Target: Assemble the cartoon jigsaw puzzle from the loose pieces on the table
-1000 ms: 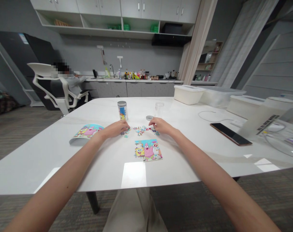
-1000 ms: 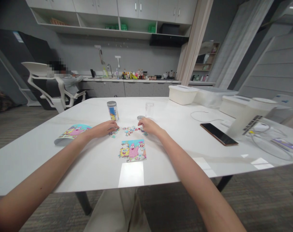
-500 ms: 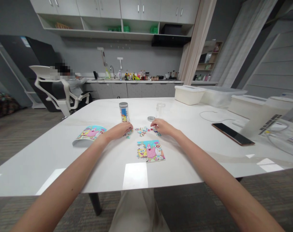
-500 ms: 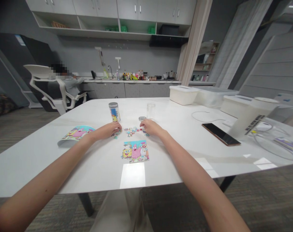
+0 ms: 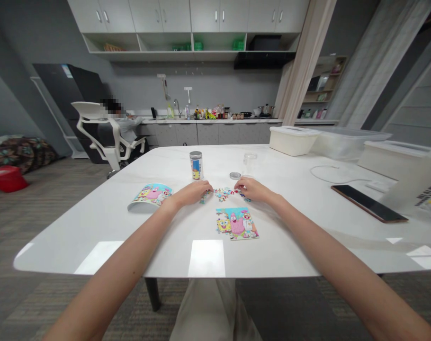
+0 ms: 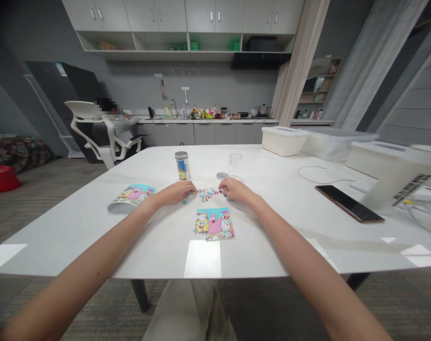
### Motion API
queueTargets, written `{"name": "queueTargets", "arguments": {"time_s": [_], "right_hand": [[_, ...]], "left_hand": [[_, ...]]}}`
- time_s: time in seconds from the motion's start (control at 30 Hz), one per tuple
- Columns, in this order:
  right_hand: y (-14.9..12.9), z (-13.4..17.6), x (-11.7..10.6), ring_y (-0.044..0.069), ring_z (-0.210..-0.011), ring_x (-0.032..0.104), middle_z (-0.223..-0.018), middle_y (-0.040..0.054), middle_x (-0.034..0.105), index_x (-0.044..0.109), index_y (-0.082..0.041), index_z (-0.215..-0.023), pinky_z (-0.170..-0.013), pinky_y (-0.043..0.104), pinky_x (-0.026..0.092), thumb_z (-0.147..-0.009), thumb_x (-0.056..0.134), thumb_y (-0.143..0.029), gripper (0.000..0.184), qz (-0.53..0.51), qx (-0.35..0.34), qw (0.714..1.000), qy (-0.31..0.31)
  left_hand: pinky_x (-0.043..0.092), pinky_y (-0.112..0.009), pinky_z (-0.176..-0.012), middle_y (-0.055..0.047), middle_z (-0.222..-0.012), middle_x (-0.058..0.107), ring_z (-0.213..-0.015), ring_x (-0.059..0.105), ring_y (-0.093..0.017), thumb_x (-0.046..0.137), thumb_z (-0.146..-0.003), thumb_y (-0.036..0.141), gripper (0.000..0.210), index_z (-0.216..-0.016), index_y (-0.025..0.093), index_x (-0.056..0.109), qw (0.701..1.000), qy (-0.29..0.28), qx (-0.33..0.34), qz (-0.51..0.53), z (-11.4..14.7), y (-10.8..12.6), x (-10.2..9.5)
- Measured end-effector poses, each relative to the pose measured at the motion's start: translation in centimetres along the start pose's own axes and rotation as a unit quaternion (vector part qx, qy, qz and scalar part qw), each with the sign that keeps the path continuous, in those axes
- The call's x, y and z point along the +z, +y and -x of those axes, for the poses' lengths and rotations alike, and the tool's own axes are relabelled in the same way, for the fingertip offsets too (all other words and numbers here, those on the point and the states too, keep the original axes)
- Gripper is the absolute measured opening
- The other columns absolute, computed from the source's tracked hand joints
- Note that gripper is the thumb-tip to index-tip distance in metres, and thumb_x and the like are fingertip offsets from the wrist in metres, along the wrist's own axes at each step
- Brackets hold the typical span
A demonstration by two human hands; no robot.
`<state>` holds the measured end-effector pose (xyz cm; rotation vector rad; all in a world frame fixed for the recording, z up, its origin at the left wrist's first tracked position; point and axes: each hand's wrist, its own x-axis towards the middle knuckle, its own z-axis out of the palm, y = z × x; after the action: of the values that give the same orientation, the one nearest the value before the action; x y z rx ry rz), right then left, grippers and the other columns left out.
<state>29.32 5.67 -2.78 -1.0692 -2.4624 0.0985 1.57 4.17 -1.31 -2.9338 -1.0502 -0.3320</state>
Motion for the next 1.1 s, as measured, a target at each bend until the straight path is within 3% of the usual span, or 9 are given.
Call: {"name": "queueTargets", "arguments": {"time_s": [0.23, 0.43, 0.63, 0.87, 1.0, 1.1], "right_hand": [[0.0, 0.0, -0.1, 0.019, -0.087, 0.061, -0.092, 0.0088, 0.067, 0.071, -0.014, -0.09, -0.081, 0.029, 0.045, -0.077, 0.05, 0.003, 0.029, -0.001, 0.012, 1.0, -0.014], [0.8, 0.2, -0.8, 0.017, -0.081, 0.062, -0.089, 0.0073, 0.068, 0.069, -0.014, -0.097, -0.072, 0.024, 0.045, -0.07, 0.052, 0.006, 0.037, 0.019, 0.062, 0.997, -0.028], [1.8, 0.6, -1.5, 0.018, -0.08, 0.061, -0.089, 0.0086, 0.069, 0.072, -0.014, -0.09, -0.073, 0.025, 0.044, -0.072, 0.05, 0.005, 0.034, 0.035, 0.105, 0.993, -0.032], [1.5, 0.7, -1.9, 0.017, -0.079, 0.062, -0.091, 0.0087, 0.069, 0.074, -0.014, -0.09, -0.074, 0.024, 0.045, -0.078, 0.05, 0.0, 0.029, 0.023, 0.102, 0.993, -0.046], [0.7, 0.7, -1.8, 0.018, -0.086, 0.062, -0.092, 0.0085, 0.068, 0.073, -0.015, -0.088, -0.079, 0.025, 0.045, -0.081, 0.052, -0.004, 0.024, 0.006, 0.082, 0.996, -0.046], [0.2, 0.6, -1.2, 0.017, -0.086, 0.061, -0.093, 0.008, 0.066, 0.072, -0.016, -0.09, -0.079, 0.027, 0.045, -0.085, 0.052, -0.008, 0.022, -0.011, 0.071, 0.997, -0.036]], "left_hand": [[0.045, -0.032, -0.085, -0.011, -0.104, 0.062, -0.096, 0.059, -0.022, 0.042, -0.09, 0.011, 0.027, -0.109, 0.014, 0.06, 1.0, -0.005, -0.015, 0.0, 0.2, 0.1, 0.0], [0.045, -0.033, -0.084, -0.01, -0.102, 0.06, -0.094, 0.057, -0.022, 0.041, -0.089, 0.013, 0.028, -0.111, 0.016, 0.057, 0.999, 0.005, -0.019, 0.028, 0.1, -0.1, 0.2], [0.045, -0.033, -0.082, -0.008, -0.101, 0.055, -0.089, 0.056, -0.02, 0.041, -0.085, 0.014, 0.028, -0.109, 0.018, 0.056, 0.997, 0.034, -0.035, 0.064, 0.3, -0.1, 0.5], [0.047, -0.027, -0.071, -0.003, -0.087, 0.059, -0.079, 0.059, -0.015, 0.046, -0.084, 0.022, 0.022, -0.104, 0.019, 0.054, 0.986, 0.068, -0.075, 0.132, 0.3, 0.6, -1.6], [0.046, -0.023, -0.058, 0.0, -0.082, 0.066, -0.068, 0.063, -0.014, 0.058, -0.078, 0.03, 0.023, -0.098, 0.02, 0.055, 0.963, 0.012, -0.112, 0.247, 0.8, 1.2, -2.1], [0.049, -0.025, -0.062, 0.001, -0.078, 0.069, -0.068, 0.065, -0.015, 0.062, -0.075, 0.03, 0.019, -0.091, 0.02, 0.058, 0.958, 0.007, -0.125, 0.257, 1.4, 1.6, -1.3]]}}
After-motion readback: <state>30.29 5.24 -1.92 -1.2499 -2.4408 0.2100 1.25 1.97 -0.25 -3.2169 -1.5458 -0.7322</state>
